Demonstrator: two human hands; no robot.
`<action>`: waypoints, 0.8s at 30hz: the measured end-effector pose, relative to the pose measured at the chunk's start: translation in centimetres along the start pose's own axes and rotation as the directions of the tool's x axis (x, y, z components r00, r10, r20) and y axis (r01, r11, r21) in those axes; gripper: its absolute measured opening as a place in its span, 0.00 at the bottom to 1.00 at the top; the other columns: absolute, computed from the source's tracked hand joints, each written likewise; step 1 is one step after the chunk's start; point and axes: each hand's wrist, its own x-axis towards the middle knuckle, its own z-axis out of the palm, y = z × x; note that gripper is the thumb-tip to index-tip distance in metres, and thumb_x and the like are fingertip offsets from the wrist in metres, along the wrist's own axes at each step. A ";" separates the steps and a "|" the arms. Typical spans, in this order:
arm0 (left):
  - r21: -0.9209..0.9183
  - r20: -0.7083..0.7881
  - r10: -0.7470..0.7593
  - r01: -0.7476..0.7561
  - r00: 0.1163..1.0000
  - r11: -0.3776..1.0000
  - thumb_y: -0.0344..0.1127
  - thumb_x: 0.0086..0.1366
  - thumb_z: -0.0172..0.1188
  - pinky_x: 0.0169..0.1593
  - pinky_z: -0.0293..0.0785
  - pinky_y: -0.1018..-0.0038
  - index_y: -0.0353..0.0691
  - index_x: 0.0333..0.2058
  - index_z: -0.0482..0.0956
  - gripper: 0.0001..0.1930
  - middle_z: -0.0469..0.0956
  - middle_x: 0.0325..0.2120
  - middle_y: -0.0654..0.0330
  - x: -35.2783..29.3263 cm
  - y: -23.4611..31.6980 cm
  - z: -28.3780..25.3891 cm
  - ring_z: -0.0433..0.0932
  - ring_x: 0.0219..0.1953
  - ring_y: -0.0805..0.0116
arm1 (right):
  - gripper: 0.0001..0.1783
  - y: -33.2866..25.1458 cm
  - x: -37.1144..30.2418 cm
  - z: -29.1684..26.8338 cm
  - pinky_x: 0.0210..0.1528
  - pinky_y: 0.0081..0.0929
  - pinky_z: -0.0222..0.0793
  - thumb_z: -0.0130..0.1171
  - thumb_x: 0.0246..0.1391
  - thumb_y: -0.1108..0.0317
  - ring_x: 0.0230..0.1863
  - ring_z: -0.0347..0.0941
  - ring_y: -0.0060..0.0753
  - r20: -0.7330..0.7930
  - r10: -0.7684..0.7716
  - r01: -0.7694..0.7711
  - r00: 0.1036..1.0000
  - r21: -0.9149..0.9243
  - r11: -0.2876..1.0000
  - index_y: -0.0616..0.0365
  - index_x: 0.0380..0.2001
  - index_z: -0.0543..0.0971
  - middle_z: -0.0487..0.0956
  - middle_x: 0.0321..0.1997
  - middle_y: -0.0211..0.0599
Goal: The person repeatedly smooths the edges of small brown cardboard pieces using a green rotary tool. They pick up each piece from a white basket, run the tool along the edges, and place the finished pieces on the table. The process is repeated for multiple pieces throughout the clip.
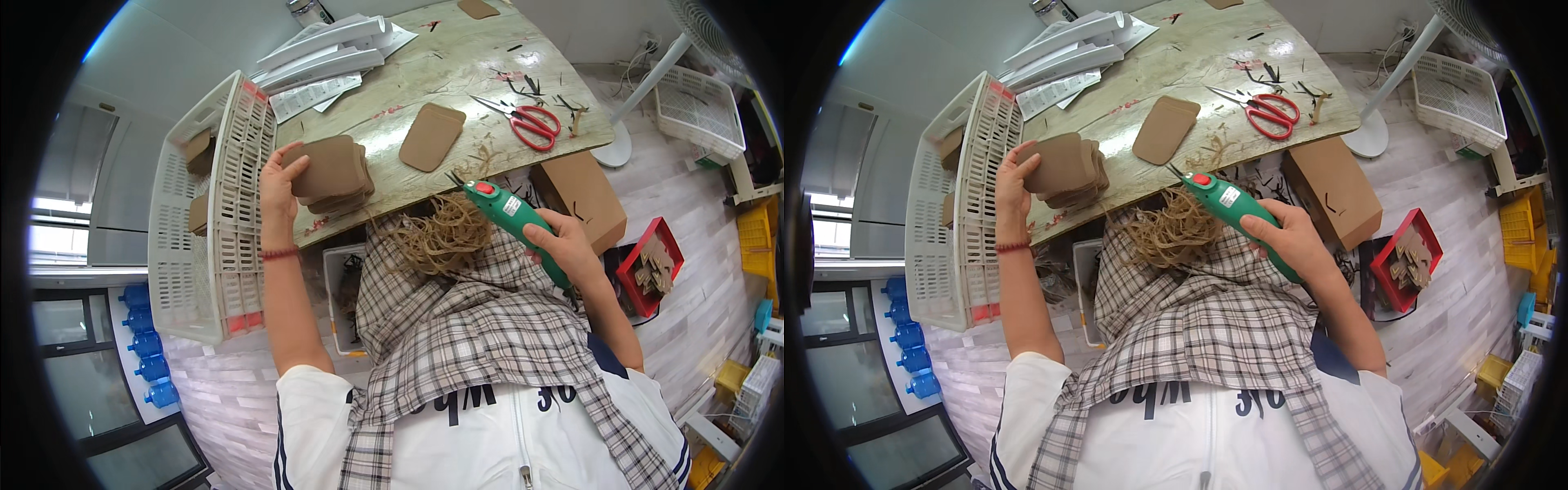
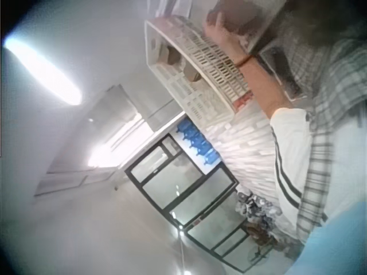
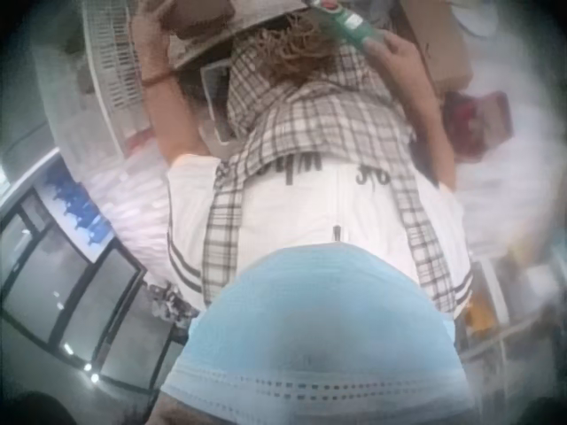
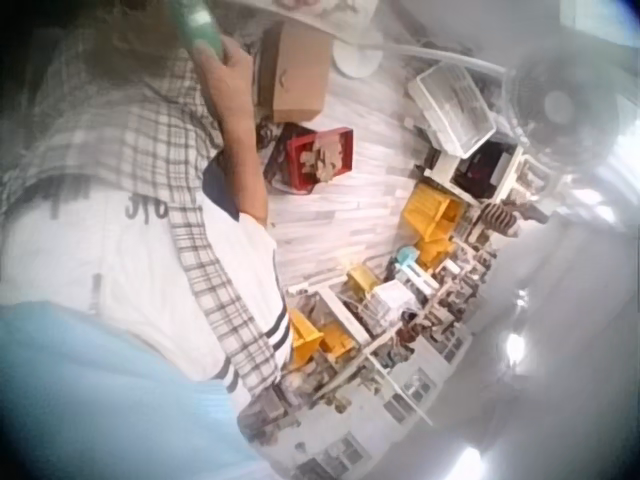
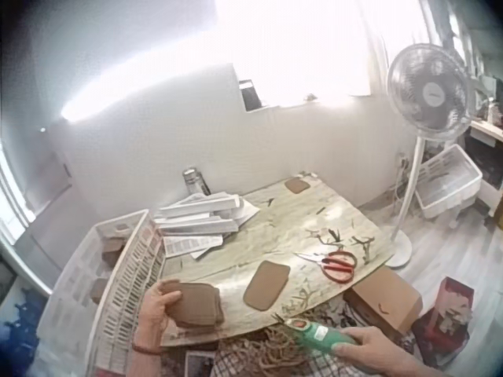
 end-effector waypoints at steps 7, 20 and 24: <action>0.887 0.280 0.679 -0.454 0.678 0.088 0.33 0.53 0.62 0.66 0.54 0.55 0.30 0.51 0.73 0.26 0.67 0.56 0.40 -0.3 -2.8 9.6 0.61 0.61 0.43 | 0.19 1.8 -0.8 -1.8 0.26 0.18 0.68 0.60 0.58 0.60 0.26 0.70 0.17 -0.114 -0.001 0.004 0.993 0.025 1.000 0.67 0.43 0.78 0.75 0.27 0.31; 0.891 0.044 0.407 -0.220 0.912 0.397 0.36 0.49 0.69 0.60 0.55 0.57 0.32 0.56 0.67 0.36 0.70 0.46 0.50 0.8 -11.5 19.6 0.64 0.54 0.51 | 0.18 2.4 -1.0 -2.4 0.26 0.16 0.64 0.59 0.59 0.59 0.22 0.68 0.16 -0.205 -0.005 -0.007 0.979 -0.060 0.998 0.64 0.41 0.77 0.74 0.23 0.29; 0.815 -0.010 0.381 -0.213 0.925 0.539 0.34 0.47 0.70 0.56 0.58 0.61 0.36 0.41 0.73 0.23 0.71 0.39 0.55 0.9 -11.1 19.4 0.66 0.48 0.54 | 0.18 2.7 -0.4 -2.1 0.26 0.19 0.65 0.62 0.57 0.58 0.24 0.68 0.15 -0.212 -0.007 0.002 0.977 -0.025 1.000 0.65 0.39 0.79 0.74 0.25 0.27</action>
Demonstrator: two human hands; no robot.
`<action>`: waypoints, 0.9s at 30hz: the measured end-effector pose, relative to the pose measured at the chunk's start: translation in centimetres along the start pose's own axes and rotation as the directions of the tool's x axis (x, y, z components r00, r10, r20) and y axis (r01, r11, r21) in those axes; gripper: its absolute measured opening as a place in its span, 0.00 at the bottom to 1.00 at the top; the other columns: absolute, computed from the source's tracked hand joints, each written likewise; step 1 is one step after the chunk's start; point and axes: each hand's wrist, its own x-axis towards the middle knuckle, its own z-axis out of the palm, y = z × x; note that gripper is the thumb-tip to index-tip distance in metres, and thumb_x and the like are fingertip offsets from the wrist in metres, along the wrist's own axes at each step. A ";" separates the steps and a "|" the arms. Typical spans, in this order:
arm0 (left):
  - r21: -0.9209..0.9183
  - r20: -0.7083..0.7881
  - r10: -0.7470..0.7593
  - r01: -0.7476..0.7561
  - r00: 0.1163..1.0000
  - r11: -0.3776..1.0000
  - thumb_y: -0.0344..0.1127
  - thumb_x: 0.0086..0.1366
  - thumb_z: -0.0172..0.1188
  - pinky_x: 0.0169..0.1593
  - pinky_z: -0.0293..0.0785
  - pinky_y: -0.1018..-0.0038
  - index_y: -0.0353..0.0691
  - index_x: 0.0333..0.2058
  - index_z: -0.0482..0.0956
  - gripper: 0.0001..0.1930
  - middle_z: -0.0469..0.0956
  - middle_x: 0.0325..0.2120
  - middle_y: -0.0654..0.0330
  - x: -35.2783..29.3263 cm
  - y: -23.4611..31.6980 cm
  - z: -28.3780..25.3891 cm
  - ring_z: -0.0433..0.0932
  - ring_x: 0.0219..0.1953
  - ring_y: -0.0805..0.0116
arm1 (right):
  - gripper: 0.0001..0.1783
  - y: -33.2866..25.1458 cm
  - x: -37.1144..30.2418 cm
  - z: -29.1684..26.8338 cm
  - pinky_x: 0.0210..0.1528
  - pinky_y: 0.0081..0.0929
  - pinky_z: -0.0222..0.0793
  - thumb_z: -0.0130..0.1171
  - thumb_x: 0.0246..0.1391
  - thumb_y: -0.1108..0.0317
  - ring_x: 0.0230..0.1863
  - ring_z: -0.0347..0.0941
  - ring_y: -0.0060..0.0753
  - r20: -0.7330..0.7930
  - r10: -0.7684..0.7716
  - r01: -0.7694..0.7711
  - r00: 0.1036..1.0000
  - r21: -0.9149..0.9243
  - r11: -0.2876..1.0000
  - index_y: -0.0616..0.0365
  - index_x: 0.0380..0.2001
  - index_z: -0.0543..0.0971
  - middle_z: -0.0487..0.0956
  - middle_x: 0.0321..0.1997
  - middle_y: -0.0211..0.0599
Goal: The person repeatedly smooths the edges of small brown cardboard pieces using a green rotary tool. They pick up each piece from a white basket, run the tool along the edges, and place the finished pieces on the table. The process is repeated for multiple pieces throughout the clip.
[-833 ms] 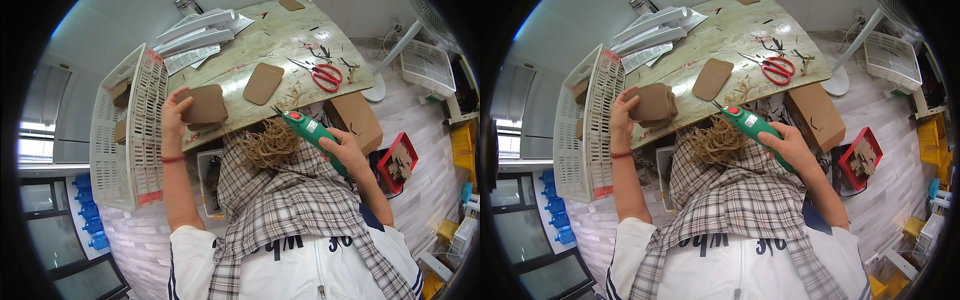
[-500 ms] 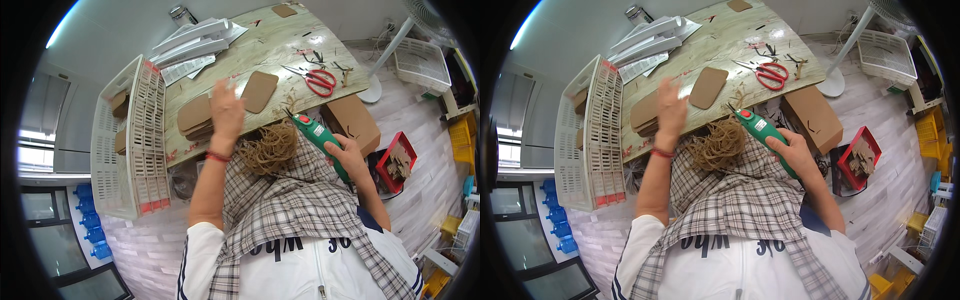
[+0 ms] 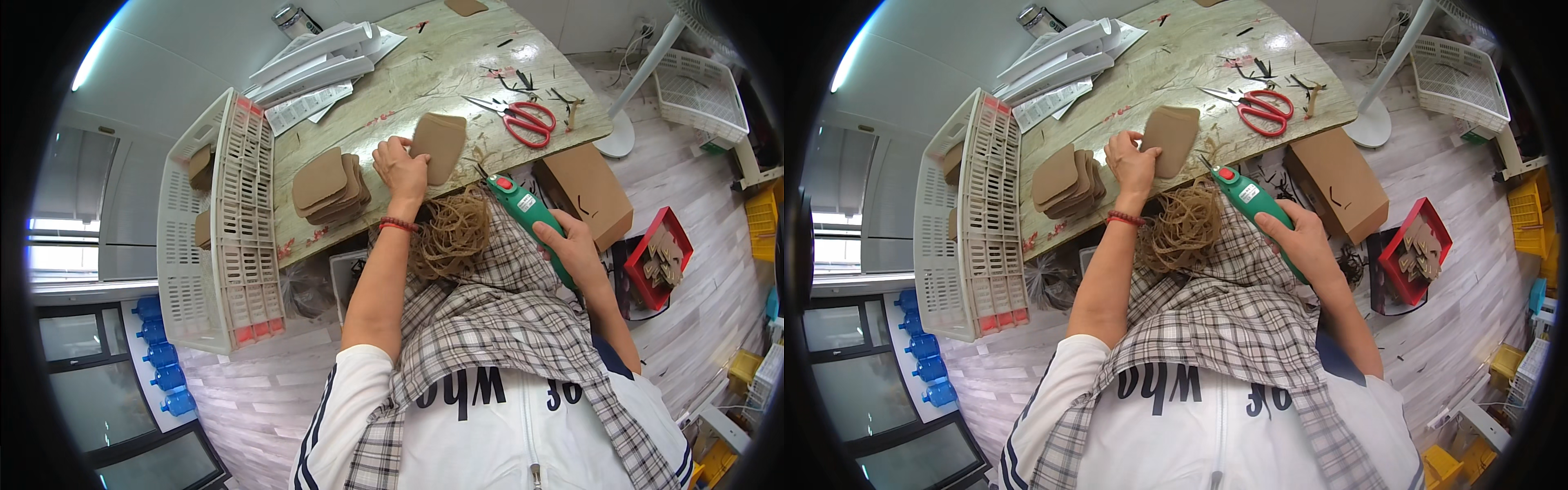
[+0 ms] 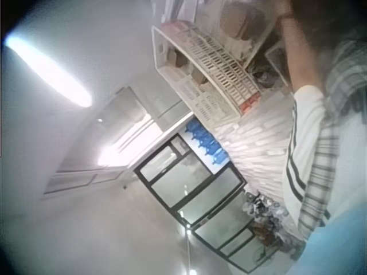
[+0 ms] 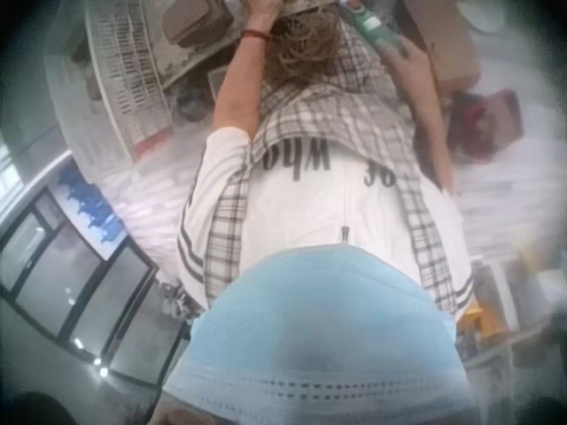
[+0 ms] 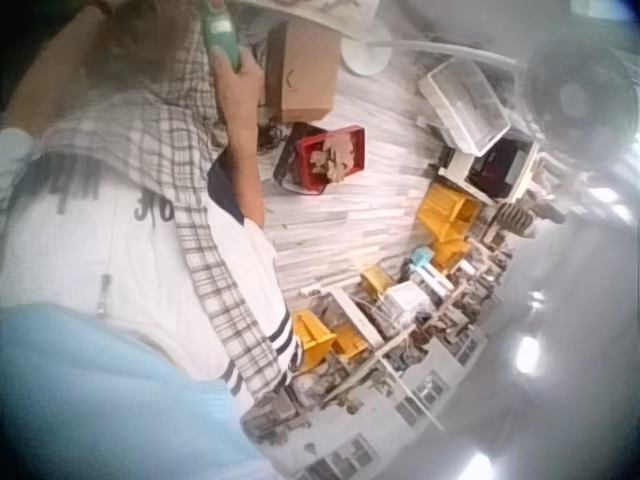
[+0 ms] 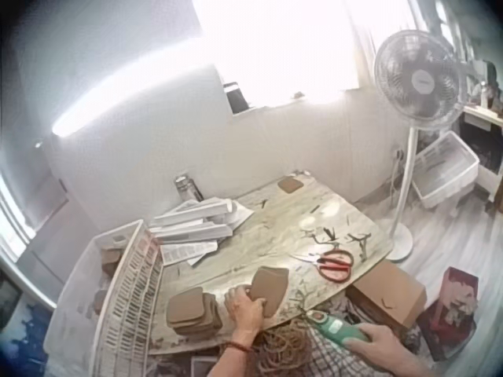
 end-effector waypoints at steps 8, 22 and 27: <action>0.022 0.001 -0.070 0.070 0.998 0.997 0.44 0.49 0.71 0.54 0.59 0.59 0.37 0.40 0.74 0.24 0.72 0.39 0.55 -1.9 0.1 0.7 0.67 0.47 0.55 | 0.18 0.3 0.8 0.1 0.27 0.19 0.65 0.62 0.57 0.58 0.24 0.68 0.16 -0.009 0.025 -0.025 1.000 -0.029 0.999 0.65 0.39 0.78 0.74 0.24 0.28; -0.285 -0.031 -0.097 0.084 0.995 0.955 0.34 0.48 0.73 0.48 0.66 0.64 0.39 0.35 0.68 0.21 0.72 0.37 0.59 -3.7 0.7 0.4 0.68 0.41 0.61 | 0.16 0.4 0.7 0.4 0.26 0.17 0.66 0.61 0.58 0.59 0.23 0.68 0.15 -0.027 -0.012 0.011 1.000 -0.022 1.000 0.64 0.39 0.77 0.74 0.24 0.27; -0.938 0.346 -0.355 0.332 0.869 -0.102 0.24 0.61 0.63 0.49 0.77 0.70 0.35 0.37 0.69 0.11 0.76 0.42 0.58 -2.1 3.5 -2.4 0.76 0.43 0.67 | 0.20 -0.5 1.0 1.0 0.25 0.18 0.67 0.63 0.56 0.57 0.23 0.69 0.15 -0.085 -0.075 0.071 0.994 -0.049 0.996 0.65 0.41 0.78 0.75 0.24 0.28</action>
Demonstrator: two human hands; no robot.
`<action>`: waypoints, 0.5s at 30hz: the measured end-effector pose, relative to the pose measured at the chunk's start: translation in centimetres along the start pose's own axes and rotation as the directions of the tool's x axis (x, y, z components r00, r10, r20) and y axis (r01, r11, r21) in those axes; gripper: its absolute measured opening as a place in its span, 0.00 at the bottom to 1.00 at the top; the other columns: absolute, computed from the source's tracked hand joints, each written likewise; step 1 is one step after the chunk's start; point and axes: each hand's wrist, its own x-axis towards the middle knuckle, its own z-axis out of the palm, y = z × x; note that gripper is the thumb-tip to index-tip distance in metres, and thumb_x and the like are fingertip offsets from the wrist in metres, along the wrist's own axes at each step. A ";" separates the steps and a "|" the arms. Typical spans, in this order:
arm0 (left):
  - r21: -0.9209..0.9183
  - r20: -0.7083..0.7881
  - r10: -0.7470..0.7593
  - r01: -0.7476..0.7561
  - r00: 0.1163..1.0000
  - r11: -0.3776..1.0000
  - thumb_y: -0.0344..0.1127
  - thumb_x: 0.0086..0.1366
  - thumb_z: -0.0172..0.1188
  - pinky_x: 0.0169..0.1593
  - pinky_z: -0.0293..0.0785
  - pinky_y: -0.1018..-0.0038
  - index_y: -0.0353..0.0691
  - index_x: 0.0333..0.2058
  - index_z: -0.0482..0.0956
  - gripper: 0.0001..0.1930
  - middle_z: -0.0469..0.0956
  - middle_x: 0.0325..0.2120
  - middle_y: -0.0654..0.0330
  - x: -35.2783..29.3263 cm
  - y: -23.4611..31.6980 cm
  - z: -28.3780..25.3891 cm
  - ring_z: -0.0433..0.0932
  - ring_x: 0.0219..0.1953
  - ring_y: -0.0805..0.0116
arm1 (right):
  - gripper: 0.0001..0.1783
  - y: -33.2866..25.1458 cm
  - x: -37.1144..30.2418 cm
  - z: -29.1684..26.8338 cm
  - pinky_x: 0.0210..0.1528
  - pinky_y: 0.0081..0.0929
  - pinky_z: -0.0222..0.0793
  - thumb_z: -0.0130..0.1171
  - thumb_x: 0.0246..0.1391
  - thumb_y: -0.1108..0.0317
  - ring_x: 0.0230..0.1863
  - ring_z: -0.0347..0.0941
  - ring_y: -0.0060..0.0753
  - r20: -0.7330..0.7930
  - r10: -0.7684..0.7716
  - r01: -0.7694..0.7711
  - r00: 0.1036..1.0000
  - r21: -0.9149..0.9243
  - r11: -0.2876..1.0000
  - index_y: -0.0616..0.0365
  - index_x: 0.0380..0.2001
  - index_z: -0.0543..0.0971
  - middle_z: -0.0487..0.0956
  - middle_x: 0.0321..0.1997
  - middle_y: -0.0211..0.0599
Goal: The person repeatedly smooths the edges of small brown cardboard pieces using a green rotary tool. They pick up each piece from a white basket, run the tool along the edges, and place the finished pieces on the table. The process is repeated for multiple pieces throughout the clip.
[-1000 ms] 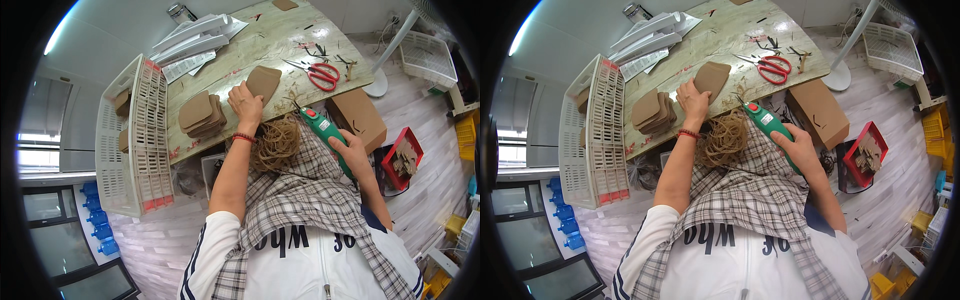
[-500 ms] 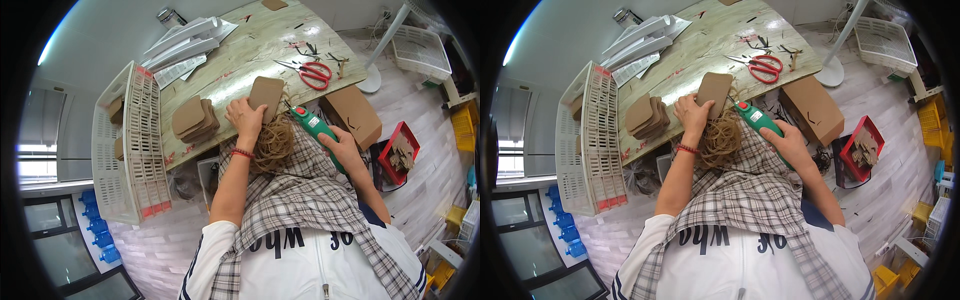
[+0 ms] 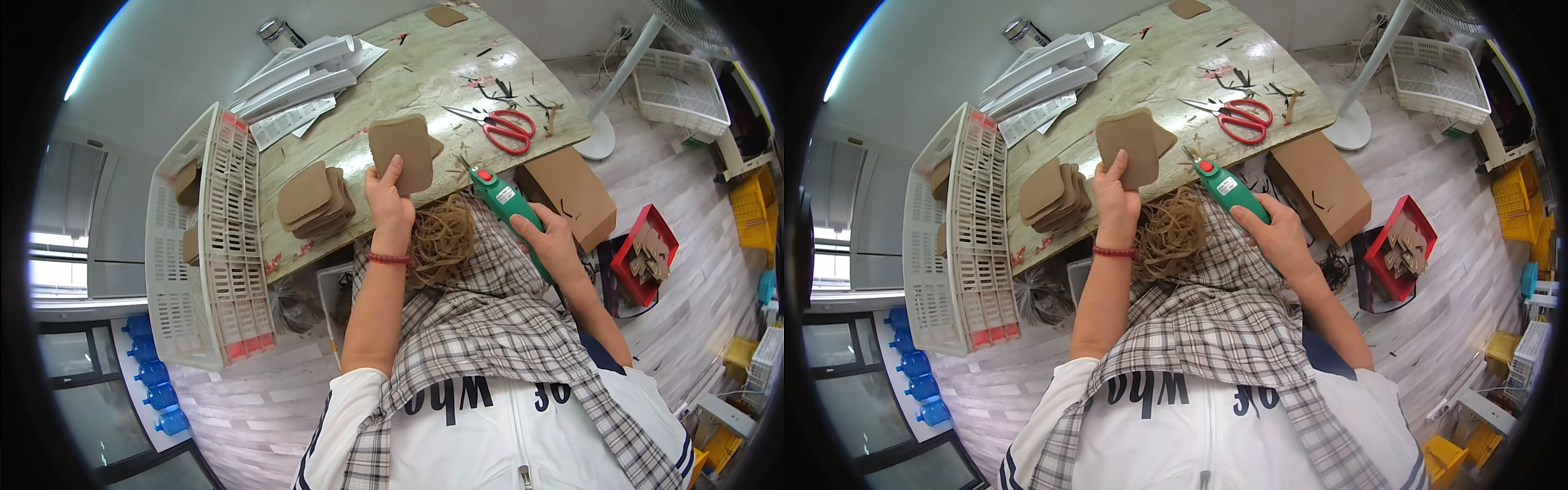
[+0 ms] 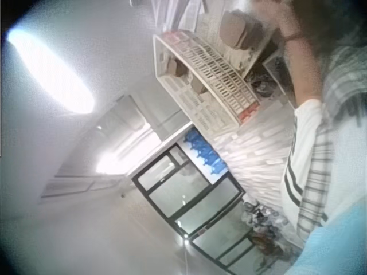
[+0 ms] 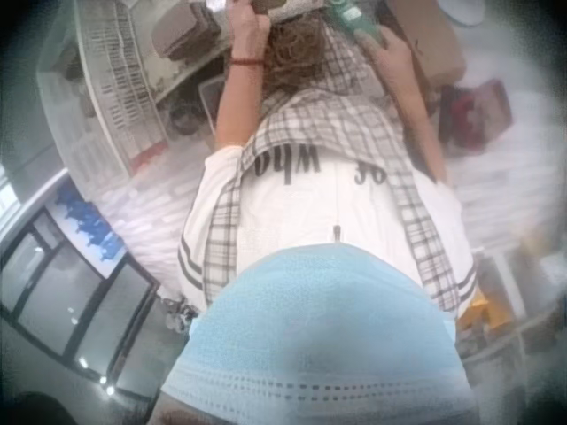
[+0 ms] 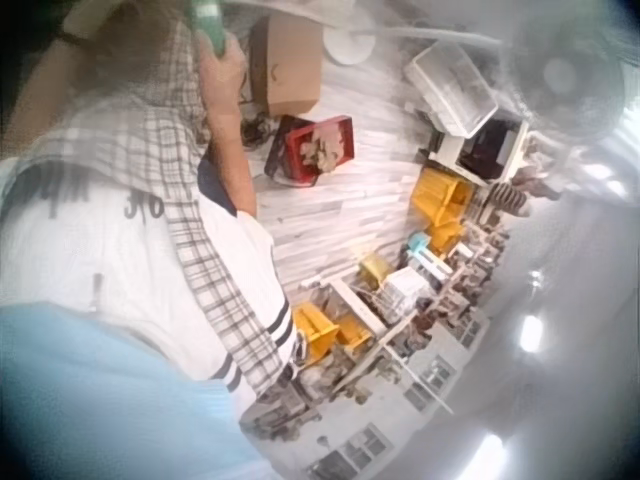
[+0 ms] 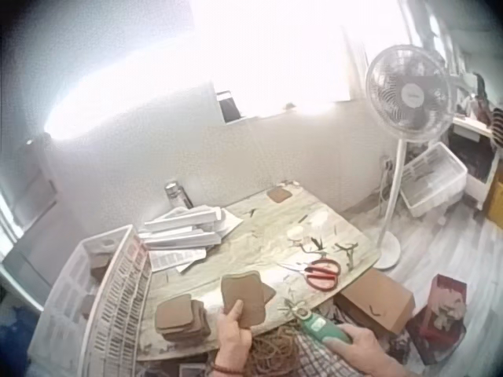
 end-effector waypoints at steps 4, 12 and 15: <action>-0.351 0.037 -0.111 0.117 0.993 0.929 0.20 0.62 0.59 0.58 0.73 0.66 0.34 0.49 0.69 0.17 0.75 0.48 0.56 -0.7 0.5 1.6 0.74 0.52 0.62 | 0.21 -1.2 0.0 1.2 0.25 0.18 0.67 0.63 0.56 0.56 0.22 0.68 0.15 -0.017 -0.031 0.031 0.999 0.005 0.999 0.65 0.42 0.78 0.75 0.25 0.27; -0.489 0.099 -0.142 0.172 0.985 0.855 0.20 0.63 0.56 0.61 0.70 0.63 0.45 0.54 0.70 0.21 0.74 0.51 0.63 -1.5 -0.7 2.5 0.72 0.55 0.64 | 0.19 -2.4 -1.1 2.1 0.25 0.17 0.67 0.62 0.57 0.59 0.22 0.68 0.14 -0.043 -0.036 0.038 0.998 0.055 0.998 0.65 0.42 0.78 0.75 0.25 0.27; -0.473 0.116 -0.123 0.164 0.986 0.866 0.20 0.63 0.56 0.60 0.71 0.64 0.44 0.54 0.70 0.21 0.74 0.51 0.62 -2.1 -1.1 3.0 0.72 0.54 0.63 | 0.18 -2.5 -1.2 2.1 0.25 0.17 0.67 0.62 0.58 0.59 0.22 0.67 0.14 -0.039 -0.038 0.041 0.999 0.072 0.997 0.65 0.42 0.78 0.75 0.25 0.26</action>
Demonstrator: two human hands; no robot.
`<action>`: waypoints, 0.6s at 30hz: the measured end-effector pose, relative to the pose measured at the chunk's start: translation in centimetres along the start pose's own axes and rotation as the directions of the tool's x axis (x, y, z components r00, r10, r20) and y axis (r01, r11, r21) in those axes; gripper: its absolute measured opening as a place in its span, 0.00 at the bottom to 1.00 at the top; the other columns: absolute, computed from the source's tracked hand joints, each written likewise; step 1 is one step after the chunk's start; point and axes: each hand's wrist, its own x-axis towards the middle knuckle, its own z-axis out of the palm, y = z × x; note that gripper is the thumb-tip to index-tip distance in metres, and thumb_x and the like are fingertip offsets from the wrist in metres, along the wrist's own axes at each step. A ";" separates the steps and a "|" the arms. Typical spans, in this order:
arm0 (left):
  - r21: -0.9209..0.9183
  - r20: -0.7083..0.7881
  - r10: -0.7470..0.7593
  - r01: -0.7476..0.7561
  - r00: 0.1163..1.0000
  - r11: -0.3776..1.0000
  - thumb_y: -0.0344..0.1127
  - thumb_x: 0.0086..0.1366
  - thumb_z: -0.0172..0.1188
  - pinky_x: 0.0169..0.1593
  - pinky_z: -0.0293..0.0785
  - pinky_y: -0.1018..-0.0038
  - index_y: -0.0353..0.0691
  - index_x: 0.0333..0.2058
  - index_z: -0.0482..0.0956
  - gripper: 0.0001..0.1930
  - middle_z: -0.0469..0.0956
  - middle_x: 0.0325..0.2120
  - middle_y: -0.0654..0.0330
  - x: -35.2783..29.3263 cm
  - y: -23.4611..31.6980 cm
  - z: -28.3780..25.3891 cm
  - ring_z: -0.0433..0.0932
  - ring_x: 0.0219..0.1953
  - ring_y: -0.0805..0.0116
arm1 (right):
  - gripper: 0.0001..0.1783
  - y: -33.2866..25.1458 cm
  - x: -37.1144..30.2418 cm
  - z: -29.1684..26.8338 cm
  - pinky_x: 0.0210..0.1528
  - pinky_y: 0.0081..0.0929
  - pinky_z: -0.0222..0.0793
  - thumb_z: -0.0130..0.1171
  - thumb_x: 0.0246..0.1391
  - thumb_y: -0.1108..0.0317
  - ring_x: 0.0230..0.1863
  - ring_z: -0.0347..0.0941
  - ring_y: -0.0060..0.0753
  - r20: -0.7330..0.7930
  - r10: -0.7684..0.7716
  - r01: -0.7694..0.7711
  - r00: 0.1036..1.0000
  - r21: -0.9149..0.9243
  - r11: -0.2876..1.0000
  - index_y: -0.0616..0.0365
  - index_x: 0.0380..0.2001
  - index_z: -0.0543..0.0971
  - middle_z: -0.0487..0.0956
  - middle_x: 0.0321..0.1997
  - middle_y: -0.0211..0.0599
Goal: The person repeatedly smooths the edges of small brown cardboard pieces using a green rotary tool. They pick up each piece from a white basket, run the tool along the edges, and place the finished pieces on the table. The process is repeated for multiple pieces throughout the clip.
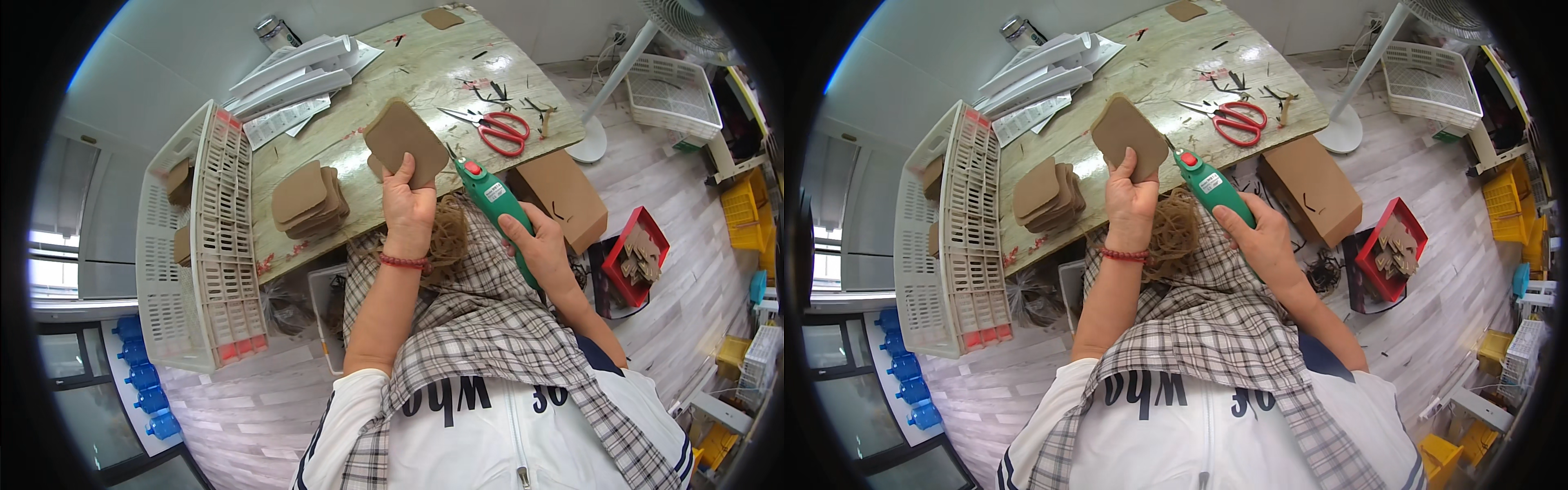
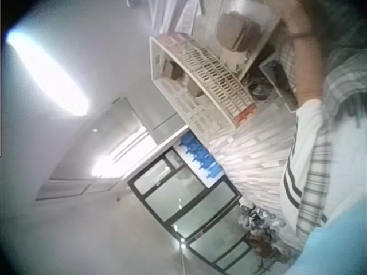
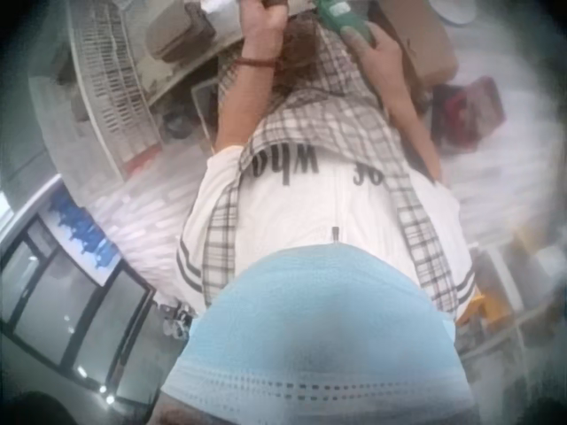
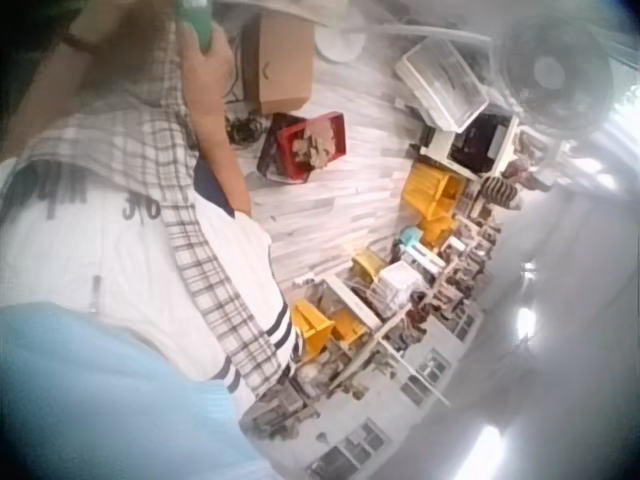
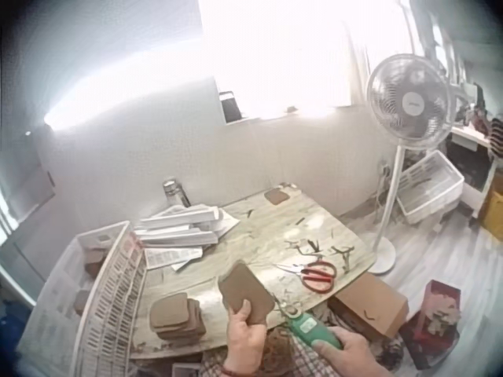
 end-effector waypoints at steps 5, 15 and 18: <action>0.064 0.076 -0.005 0.001 0.997 0.998 0.19 0.63 0.54 0.61 0.71 0.60 0.43 0.57 0.68 0.23 0.73 0.53 0.59 -0.4 -1.0 -0.4 0.72 0.56 0.59 | 0.18 -0.5 0.1 0.1 0.24 0.16 0.66 0.62 0.58 0.59 0.22 0.67 0.14 -0.010 -0.023 0.023 1.000 0.016 1.000 0.65 0.41 0.78 0.74 0.24 0.26; 0.185 0.100 -0.099 0.080 0.990 0.980 0.20 0.64 0.54 0.58 0.73 0.63 0.41 0.54 0.69 0.20 0.74 0.51 0.58 -2.2 -2.8 -1.1 0.75 0.53 0.61 | 0.19 -0.8 1.2 -0.2 0.24 0.16 0.65 0.62 0.58 0.57 0.21 0.67 0.14 -0.064 -0.045 0.045 0.997 -0.001 0.999 0.65 0.41 0.78 0.74 0.23 0.26; 0.204 0.129 -0.134 0.106 0.983 0.973 0.19 0.64 0.54 0.57 0.74 0.62 0.41 0.53 0.70 0.19 0.75 0.50 0.58 -2.6 -3.0 -1.8 0.76 0.51 0.61 | 0.19 -1.1 1.4 -0.4 0.23 0.16 0.64 0.62 0.58 0.57 0.21 0.67 0.14 -0.086 -0.060 0.060 0.994 -0.004 0.998 0.65 0.41 0.78 0.74 0.22 0.26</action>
